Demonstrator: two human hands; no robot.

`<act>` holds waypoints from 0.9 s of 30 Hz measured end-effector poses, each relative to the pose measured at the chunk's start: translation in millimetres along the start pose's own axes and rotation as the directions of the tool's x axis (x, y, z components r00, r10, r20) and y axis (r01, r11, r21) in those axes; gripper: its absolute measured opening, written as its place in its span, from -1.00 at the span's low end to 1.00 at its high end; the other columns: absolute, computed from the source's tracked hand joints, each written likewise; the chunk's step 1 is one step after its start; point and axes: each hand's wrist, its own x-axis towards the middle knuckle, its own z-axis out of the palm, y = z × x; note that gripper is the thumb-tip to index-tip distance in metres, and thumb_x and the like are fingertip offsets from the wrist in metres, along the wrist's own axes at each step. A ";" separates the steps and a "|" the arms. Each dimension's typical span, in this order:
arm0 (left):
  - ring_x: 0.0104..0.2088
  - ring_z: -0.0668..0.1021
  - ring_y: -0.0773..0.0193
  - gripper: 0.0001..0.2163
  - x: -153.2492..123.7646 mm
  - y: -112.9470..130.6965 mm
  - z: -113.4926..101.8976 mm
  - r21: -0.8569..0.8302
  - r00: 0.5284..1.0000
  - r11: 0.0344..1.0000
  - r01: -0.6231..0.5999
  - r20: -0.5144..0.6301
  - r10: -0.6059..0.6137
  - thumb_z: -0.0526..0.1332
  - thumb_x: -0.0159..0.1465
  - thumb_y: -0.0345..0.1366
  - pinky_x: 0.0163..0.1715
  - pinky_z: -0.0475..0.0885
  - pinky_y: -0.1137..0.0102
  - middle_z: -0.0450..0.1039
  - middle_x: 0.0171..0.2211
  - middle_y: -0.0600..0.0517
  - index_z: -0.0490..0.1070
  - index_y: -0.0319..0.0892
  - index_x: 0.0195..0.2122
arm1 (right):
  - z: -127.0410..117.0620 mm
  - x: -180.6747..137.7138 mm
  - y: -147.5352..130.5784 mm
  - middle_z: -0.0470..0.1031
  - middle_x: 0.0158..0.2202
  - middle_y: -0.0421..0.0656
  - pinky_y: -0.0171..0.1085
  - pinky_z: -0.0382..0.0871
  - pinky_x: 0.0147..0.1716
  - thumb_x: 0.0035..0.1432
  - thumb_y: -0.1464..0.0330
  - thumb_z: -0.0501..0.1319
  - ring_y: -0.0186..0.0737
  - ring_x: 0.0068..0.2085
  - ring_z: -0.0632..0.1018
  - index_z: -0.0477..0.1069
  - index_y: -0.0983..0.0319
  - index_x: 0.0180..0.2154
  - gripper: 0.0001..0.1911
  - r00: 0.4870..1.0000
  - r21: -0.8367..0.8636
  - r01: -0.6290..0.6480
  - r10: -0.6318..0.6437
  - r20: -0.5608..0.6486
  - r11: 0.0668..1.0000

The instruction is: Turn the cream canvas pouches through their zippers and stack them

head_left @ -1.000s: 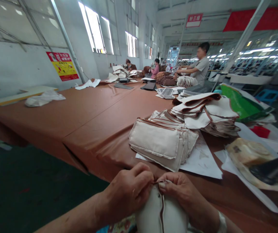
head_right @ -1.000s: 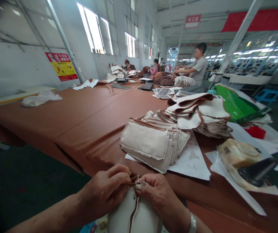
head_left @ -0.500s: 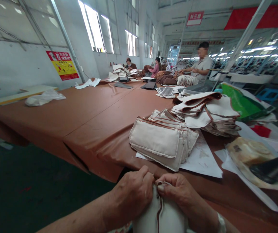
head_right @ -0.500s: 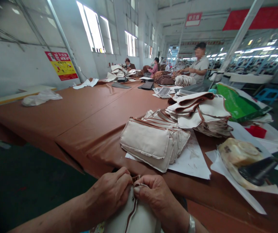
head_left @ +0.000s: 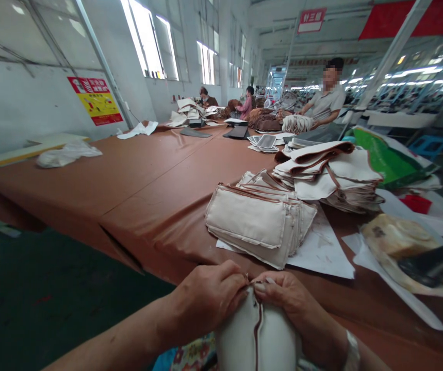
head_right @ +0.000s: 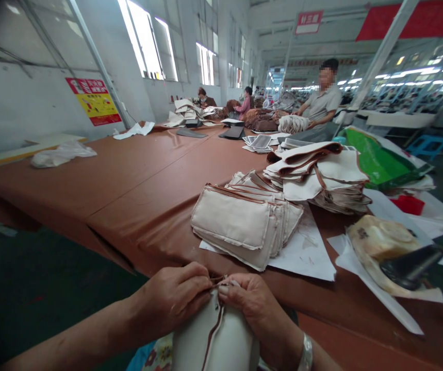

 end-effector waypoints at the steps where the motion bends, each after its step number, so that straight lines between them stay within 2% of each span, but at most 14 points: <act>1: -0.38 0.46 0.27 -0.84 -0.8 0.3 1.4 0.069 1.000 0.997 -0.024 0.003 0.024 0.04 0.42 -0.38 -0.42 0.37 0.44 0.40 -0.33 -0.01 0.40 -0.24 -0.21 | -0.5 0.5 0.7 0.50 -0.49 -0.14 -0.41 0.21 -0.49 0.03 0.25 0.41 -0.39 -0.51 0.41 0.50 0.40 -0.38 -0.70 1.000 0.008 -0.003 0.003 0.007 1.000; 4: -0.45 0.39 0.25 -0.85 -1.4 3.8 3.8 0.211 0.997 0.975 -0.074 0.026 0.071 0.04 0.40 -0.42 -0.52 0.30 0.40 0.36 -0.38 0.01 0.37 -0.23 -0.27 | -0.1 0.4 2.4 0.49 -0.50 -0.14 -0.40 0.22 -0.49 0.01 0.25 0.42 -0.38 -0.52 0.42 0.49 0.40 -0.39 -0.69 1.000 0.019 -0.010 0.009 0.029 1.000; 6: -0.47 0.37 0.24 -0.87 -0.6 7.5 4.5 0.253 0.995 0.963 -0.096 0.036 0.089 0.05 0.37 -0.45 -0.54 0.28 0.37 0.34 -0.38 0.02 0.35 -0.22 -0.30 | 1.0 -0.2 2.6 0.48 -0.50 -0.14 -0.38 0.22 -0.49 -0.03 0.25 0.44 -0.36 -0.53 0.42 0.48 0.40 -0.39 -0.67 0.999 0.011 -0.013 0.013 0.041 1.000; 9: -0.48 0.35 0.24 -0.87 1.2 12.1 6.1 0.271 0.997 0.959 -0.078 -0.007 0.083 0.07 0.33 -0.49 -0.53 0.28 0.36 0.30 -0.41 0.03 0.31 -0.21 -0.35 | 1.8 0.3 2.3 0.45 -0.51 -0.16 -0.38 0.19 -0.49 -0.07 0.25 0.45 -0.38 -0.53 0.38 0.46 0.39 -0.38 -0.66 1.000 -0.048 0.001 0.000 0.018 0.999; 12: -0.45 0.36 0.23 -0.86 2.1 14.2 8.8 0.262 0.998 0.964 -0.049 -0.029 0.059 0.07 0.30 -0.51 -0.51 0.28 0.37 0.28 -0.43 0.03 0.29 -0.20 -0.38 | 1.1 2.5 3.1 0.38 -0.53 -0.22 -0.39 0.13 -0.49 -0.06 0.29 0.40 -0.41 -0.52 0.29 0.44 0.37 -0.40 -0.72 0.999 -0.191 0.041 -0.045 -0.016 0.981; 15: -0.38 0.38 0.20 -0.86 3.0 14.5 10.8 0.237 1.000 0.971 -0.026 0.024 0.021 0.06 0.29 -0.53 -0.48 0.28 0.37 0.29 -0.41 0.00 0.30 -0.21 -0.37 | -0.3 3.1 4.2 0.30 -0.53 -0.25 -0.38 0.08 -0.48 -0.03 0.36 0.32 -0.40 -0.49 0.21 0.42 0.34 -0.46 -0.84 0.991 -0.402 0.134 -0.123 0.055 0.906; 17: -0.37 0.39 0.21 -0.88 5.0 13.7 10.2 0.159 0.998 0.987 0.007 0.059 -0.017 0.06 0.28 -0.53 -0.47 0.27 0.37 0.32 -0.39 -0.01 0.32 -0.23 -0.35 | -2.2 1.7 3.9 0.24 -0.54 -0.27 -0.37 0.04 -0.49 -0.01 0.41 0.27 -0.39 -0.48 0.16 0.40 0.33 -0.50 -0.89 0.980 -0.519 0.197 -0.151 0.130 0.832; 19: -0.39 0.39 0.25 -0.89 8.2 11.6 6.7 -0.027 0.993 0.995 0.092 0.073 -0.090 0.07 0.24 -0.54 -0.45 0.28 0.39 0.34 -0.38 0.01 0.33 -0.25 -0.34 | -5.1 -0.6 2.7 0.21 -0.55 -0.28 -0.37 0.01 -0.51 0.02 0.40 0.26 -0.40 -0.48 0.13 0.39 0.32 -0.50 -0.87 0.978 -0.548 0.198 -0.125 0.169 0.813; 21: -0.41 0.40 0.32 -0.89 11.6 8.2 0.5 -0.261 0.970 0.936 0.235 0.119 -0.211 0.08 0.22 -0.54 -0.43 0.29 0.44 0.37 -0.39 0.04 0.35 -0.25 -0.34 | -8.1 -3.2 1.3 0.24 -0.54 -0.27 -0.38 0.00 -0.51 0.04 0.34 0.30 -0.41 -0.49 0.15 0.39 0.33 -0.46 -0.82 0.987 -0.477 0.133 -0.070 0.148 0.869; 23: -0.41 0.41 0.35 -0.88 14.0 4.1 -6.6 -0.430 0.931 0.827 0.363 0.212 -0.298 0.08 0.27 -0.48 -0.42 0.30 0.48 0.39 -0.41 0.07 0.39 -0.25 -0.33 | -10.2 -5.2 0.6 0.30 -0.51 -0.24 -0.39 0.04 -0.50 0.05 0.27 0.33 -0.41 -0.48 0.20 0.39 0.34 -0.42 -0.75 0.994 -0.367 0.072 -0.035 0.108 0.927; 25: -0.40 0.43 0.33 -0.86 14.6 0.6 -11.7 -0.524 0.916 0.753 0.398 0.275 -0.293 0.12 0.33 -0.35 -0.41 0.31 0.49 0.42 -0.39 0.06 0.44 -0.25 -0.29 | -10.8 -6.3 0.9 0.35 -0.47 -0.20 -0.40 0.08 -0.48 0.04 0.26 0.37 -0.40 -0.47 0.25 0.39 0.35 -0.41 -0.72 0.996 -0.294 0.049 -0.025 0.087 0.954; 27: -0.37 0.45 0.31 -0.83 14.0 -1.2 -13.0 -0.553 0.934 0.756 0.351 0.263 -0.242 0.20 0.31 -0.24 -0.38 0.32 0.48 0.43 -0.36 0.03 0.46 -0.26 -0.25 | -10.5 -5.9 1.5 0.36 -0.47 -0.20 -0.41 0.08 -0.49 0.03 0.26 0.39 -0.42 -0.47 0.26 0.40 0.36 -0.42 -0.71 0.996 -0.271 0.037 -0.014 0.085 0.962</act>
